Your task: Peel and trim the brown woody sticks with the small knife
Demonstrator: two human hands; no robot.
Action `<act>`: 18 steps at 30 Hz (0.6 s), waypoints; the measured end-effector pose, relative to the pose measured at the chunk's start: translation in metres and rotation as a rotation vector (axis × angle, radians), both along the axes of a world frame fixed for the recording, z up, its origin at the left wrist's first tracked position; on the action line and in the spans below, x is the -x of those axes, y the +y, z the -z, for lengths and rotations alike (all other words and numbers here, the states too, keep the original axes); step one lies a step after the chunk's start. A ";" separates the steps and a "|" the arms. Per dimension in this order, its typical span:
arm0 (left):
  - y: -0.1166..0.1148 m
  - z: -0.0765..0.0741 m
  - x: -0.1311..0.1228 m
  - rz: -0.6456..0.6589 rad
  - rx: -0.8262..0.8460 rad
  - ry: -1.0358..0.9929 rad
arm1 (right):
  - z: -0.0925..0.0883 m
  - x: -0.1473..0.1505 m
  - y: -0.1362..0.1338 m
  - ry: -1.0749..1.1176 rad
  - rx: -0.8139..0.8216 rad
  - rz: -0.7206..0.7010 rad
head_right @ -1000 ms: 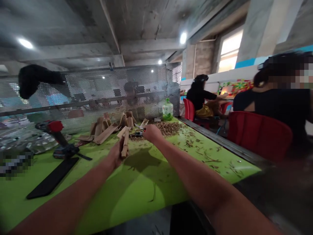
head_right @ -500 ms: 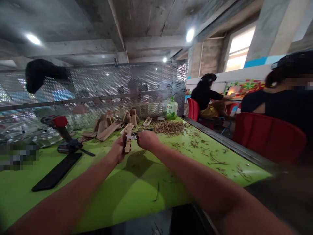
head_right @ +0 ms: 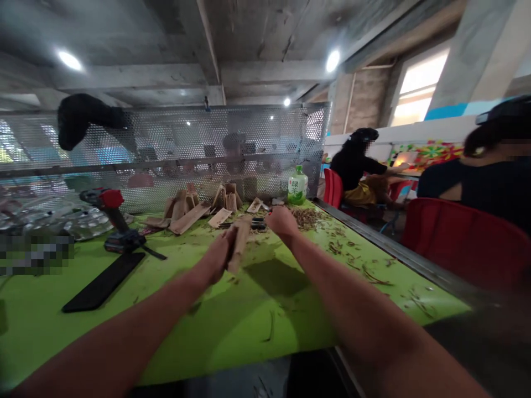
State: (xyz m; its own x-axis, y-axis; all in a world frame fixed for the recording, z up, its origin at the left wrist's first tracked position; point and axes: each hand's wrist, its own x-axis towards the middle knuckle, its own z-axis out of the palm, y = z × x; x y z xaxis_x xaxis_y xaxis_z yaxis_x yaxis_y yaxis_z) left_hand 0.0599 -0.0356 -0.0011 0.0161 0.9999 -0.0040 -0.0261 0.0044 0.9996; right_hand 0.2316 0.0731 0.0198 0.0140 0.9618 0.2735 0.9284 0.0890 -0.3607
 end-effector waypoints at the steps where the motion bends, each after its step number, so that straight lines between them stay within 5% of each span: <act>1: 0.010 0.001 0.009 -0.073 0.031 -0.049 | 0.002 0.007 -0.004 -0.008 -0.029 -0.040; 8: 0.049 0.008 0.037 -0.280 -0.029 -0.265 | 0.013 0.053 -0.040 -0.221 -0.138 -0.357; 18: 0.063 0.025 0.044 -0.318 -0.175 -0.053 | 0.011 0.055 -0.043 -0.393 -0.126 -0.338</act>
